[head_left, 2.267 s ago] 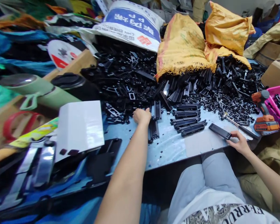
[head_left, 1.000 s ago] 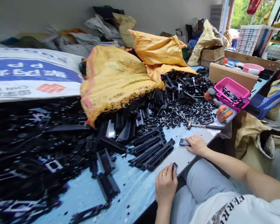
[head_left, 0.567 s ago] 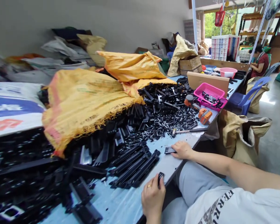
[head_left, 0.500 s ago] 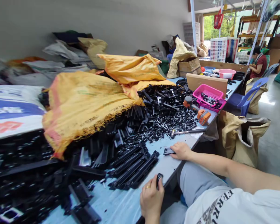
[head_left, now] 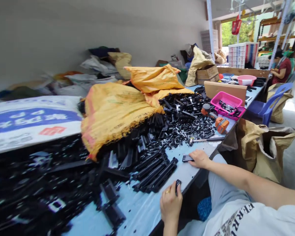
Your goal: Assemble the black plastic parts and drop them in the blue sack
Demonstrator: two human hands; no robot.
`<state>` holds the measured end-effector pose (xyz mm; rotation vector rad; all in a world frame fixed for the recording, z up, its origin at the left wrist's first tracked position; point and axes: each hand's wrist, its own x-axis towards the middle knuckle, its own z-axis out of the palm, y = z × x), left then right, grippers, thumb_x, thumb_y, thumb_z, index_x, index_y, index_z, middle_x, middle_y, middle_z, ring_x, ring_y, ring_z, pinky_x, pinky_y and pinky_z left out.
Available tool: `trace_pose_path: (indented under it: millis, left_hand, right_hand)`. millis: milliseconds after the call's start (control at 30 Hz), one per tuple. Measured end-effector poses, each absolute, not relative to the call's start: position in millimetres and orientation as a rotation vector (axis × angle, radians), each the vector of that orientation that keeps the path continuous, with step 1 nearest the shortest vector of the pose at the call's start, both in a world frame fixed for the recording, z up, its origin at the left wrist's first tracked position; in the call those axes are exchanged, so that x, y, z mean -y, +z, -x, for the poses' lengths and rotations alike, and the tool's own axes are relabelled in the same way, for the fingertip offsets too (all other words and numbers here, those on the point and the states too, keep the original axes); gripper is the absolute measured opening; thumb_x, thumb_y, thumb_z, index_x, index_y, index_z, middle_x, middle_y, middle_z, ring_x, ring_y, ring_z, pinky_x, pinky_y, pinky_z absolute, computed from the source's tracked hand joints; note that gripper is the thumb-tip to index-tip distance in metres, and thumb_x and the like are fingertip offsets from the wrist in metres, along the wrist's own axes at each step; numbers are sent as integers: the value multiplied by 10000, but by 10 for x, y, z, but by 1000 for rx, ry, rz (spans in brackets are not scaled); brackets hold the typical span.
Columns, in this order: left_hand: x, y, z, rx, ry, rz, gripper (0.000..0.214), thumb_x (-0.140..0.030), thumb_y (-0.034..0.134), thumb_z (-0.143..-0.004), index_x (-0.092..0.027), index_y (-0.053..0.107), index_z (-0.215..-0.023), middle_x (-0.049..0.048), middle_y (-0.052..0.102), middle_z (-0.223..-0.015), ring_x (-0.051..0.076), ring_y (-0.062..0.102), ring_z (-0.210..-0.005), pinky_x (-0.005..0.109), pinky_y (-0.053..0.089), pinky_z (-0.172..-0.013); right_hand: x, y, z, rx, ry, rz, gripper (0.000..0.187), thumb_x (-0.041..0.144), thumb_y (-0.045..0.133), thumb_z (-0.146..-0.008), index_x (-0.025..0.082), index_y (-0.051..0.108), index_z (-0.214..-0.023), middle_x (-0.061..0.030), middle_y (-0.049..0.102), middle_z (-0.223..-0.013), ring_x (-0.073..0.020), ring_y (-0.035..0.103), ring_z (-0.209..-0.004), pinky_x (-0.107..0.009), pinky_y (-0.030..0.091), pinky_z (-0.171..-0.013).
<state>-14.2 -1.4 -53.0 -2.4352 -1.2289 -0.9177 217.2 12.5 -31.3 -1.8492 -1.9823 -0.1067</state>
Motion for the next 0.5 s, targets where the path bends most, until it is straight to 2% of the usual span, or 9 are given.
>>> trace_pose_path:
  millis: [333,500]
  left_hand:
    - [135,-556,193,1332,-904,2490,313,-303,435,-909,-130,640,-1072,105,658,-922,200,591,-846,326,463,-786]
    - [104,-539,213,1280,-958,2509,310,-311,453,-904,-125,630,-1078,103,661,-914,212,591,-843,328,468,-775]
  right_hand:
    - [-128,-427,-2149,1960,-35,1812,308,367,560,-849,162,585,-1078,-88,621,-939,-210,532,-903,-311,383,-778]
    - [-132,-365,-2152,1996,-1,1767,398,383,579,-838,170,544,-1173,-90,621,-977,-206,533,-907,-306,388,-770]
